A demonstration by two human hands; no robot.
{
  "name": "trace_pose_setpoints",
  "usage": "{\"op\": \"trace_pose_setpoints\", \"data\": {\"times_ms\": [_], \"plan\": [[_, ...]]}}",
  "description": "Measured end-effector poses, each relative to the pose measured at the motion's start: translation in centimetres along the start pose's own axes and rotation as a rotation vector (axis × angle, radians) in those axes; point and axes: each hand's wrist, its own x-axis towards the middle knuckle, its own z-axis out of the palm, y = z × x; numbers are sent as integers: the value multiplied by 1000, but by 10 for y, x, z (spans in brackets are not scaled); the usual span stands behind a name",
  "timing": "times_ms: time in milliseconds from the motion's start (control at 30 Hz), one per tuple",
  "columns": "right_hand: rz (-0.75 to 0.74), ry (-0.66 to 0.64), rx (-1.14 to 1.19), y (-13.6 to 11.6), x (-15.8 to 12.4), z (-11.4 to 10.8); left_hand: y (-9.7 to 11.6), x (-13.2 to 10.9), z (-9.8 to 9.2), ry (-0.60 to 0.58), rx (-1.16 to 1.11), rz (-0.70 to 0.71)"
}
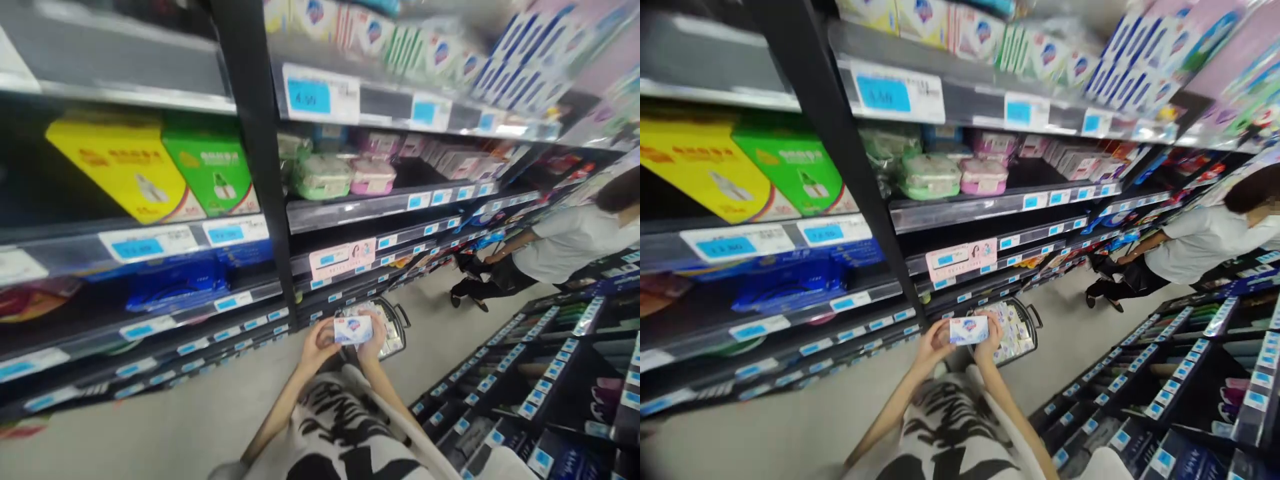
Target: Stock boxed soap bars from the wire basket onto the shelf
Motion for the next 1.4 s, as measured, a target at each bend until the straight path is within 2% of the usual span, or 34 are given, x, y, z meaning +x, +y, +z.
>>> {"op": "trace_pose_setpoints", "data": {"times_ms": [267, 500, 867, 967, 1200, 1400], "plan": [[-102, -21, -50, -3, -3, -3, 2, -1, -8, -166, 152, 14], [-56, -11, 24, 0, -3, -4, 0, 0, -11, -139, 189, 42], [-57, -13, -71, -3, 1, -5, -7, 5, -11, -129, 194, 41], [-56, -3, -66, -3, 2, -5, -3, 3, -11, -136, 262, 84], [-23, -31, -79, 3, 4, -3, 4, 3, -13, -107, 481, 283], [-5, -44, -68, 4, 6, -5, 0, 5, -15, -102, 564, 277]]}}
